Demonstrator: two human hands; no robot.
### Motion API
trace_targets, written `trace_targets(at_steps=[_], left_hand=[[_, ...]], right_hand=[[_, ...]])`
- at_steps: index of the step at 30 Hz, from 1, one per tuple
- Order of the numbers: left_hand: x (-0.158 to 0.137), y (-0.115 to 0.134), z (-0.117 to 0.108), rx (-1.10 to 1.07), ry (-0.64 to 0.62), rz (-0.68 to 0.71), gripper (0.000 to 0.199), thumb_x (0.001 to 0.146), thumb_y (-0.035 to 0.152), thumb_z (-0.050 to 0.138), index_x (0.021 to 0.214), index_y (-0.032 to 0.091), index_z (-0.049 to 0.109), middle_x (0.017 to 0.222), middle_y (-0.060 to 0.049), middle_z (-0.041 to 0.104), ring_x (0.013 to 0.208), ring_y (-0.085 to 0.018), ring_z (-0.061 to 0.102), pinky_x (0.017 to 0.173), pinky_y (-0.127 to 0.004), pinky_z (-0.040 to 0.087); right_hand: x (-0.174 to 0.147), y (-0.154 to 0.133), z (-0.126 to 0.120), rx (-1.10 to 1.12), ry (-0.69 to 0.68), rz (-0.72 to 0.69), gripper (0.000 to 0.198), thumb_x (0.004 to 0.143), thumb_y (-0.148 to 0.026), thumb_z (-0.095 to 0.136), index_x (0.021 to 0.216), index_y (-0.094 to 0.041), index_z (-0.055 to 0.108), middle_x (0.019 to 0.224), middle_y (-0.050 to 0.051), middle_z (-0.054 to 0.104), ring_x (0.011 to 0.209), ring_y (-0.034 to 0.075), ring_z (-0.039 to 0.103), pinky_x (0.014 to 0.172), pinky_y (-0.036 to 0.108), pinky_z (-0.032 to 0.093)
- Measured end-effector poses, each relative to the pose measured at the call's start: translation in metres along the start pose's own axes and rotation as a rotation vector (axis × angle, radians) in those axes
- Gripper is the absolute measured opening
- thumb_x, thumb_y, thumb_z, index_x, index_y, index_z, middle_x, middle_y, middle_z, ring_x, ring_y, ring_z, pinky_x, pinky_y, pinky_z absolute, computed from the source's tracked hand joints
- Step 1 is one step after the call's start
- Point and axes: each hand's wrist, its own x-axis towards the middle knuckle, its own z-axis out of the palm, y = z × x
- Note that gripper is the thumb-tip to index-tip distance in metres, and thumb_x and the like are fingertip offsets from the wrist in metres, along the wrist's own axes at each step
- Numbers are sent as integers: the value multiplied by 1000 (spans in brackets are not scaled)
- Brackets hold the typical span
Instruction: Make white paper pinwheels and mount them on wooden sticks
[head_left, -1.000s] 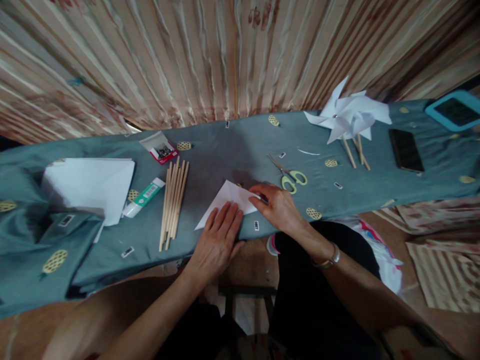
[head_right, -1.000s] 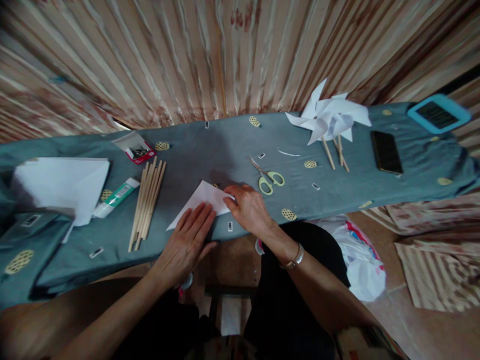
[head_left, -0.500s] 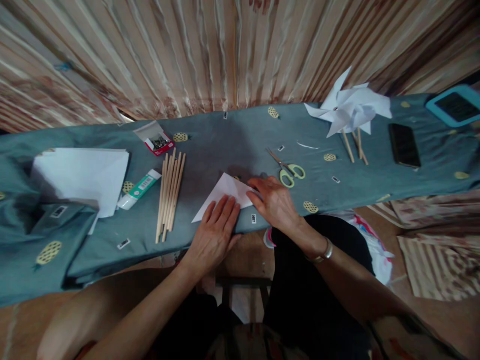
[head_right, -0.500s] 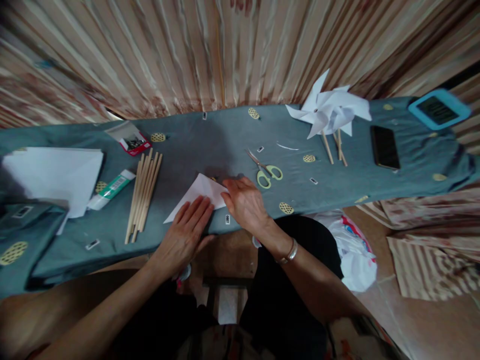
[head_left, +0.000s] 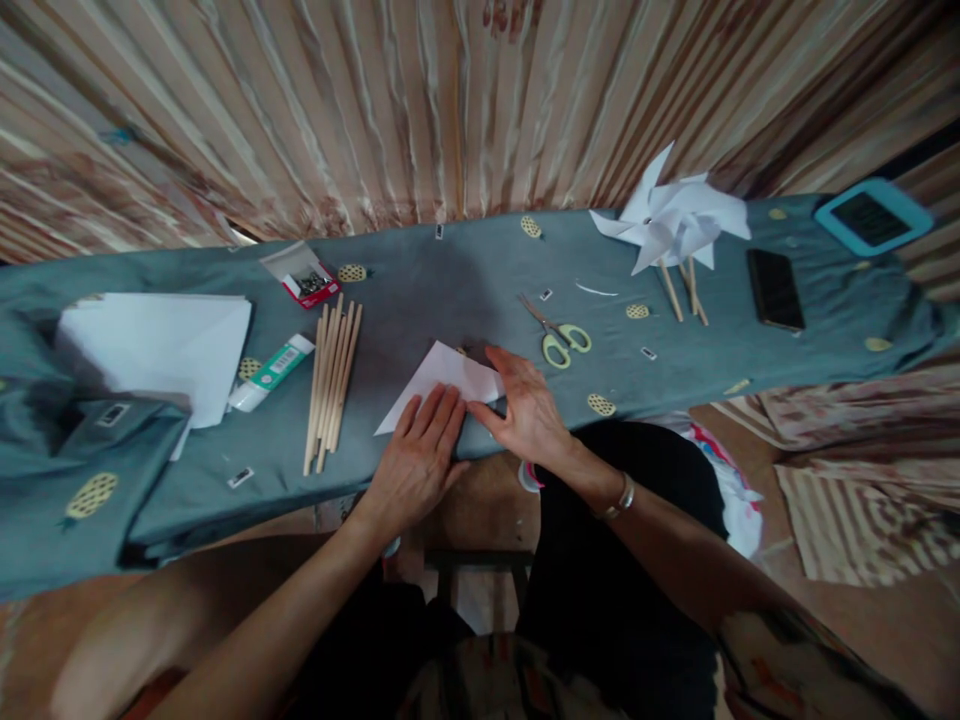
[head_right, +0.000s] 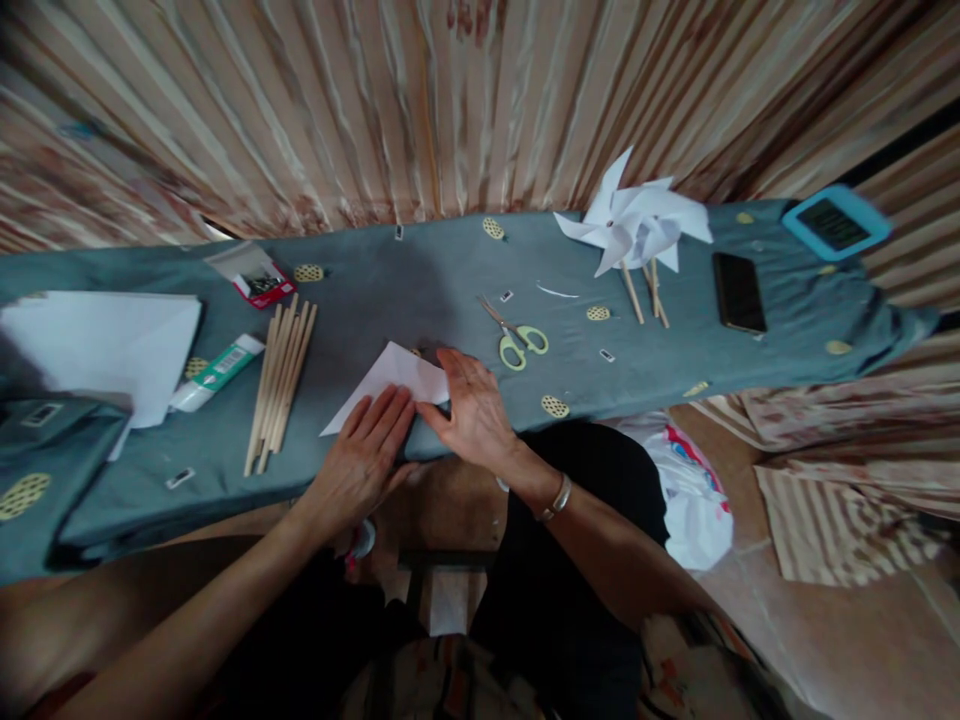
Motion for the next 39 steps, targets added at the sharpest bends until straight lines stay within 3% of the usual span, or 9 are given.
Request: trace_targets(at_steps=[12,20,23,27,33,39], left_hand=[[0,0,0,-60,11,-16,78,92,44,54,151,1,26,154,-27,37,148,-37,28,119,-54,26],[-1,-1,0,-56,-18,-7,74,91,43,57,150,5,33,157,-24,35,148,-37,27,120,-54,24],[-1,0,-2,-62,-45,-22,71,92,41,56,150,6,34,158,-23,34,149,-36,25,120,-54,24],[1,2,-4,-59,-70,-36,71,91,39,58,149,6,36,157,-23,34,149,-36,25,120,-55,23],[3,4,-5,-53,-91,-68,74,88,39,63,149,6,37,156,-24,36,148,-37,27,120,-54,24],[0,1,-8,-54,-110,-43,78,86,36,65,149,4,34,156,-24,36,149,-34,27,120,-52,25]], right_hand=[[4,-10,0,-14,0,126,72,78,-29,66,142,-8,42,140,20,57,128,35,52,110,53,39],[-9,27,-15,-34,57,151,64,83,-30,59,141,-9,43,138,19,58,128,33,53,111,54,39],[-14,37,-24,-50,85,101,59,86,-29,55,141,-10,43,137,19,59,127,33,53,109,54,41],[-15,26,-32,-88,104,-20,50,91,-21,46,141,-11,46,142,18,54,133,32,48,110,55,40],[-8,1,-16,39,-149,-185,40,98,-20,38,133,-19,58,115,11,72,106,26,64,97,45,53],[-12,6,-7,4,-112,-206,34,99,-20,40,122,-16,64,112,11,73,102,24,66,96,42,53]])
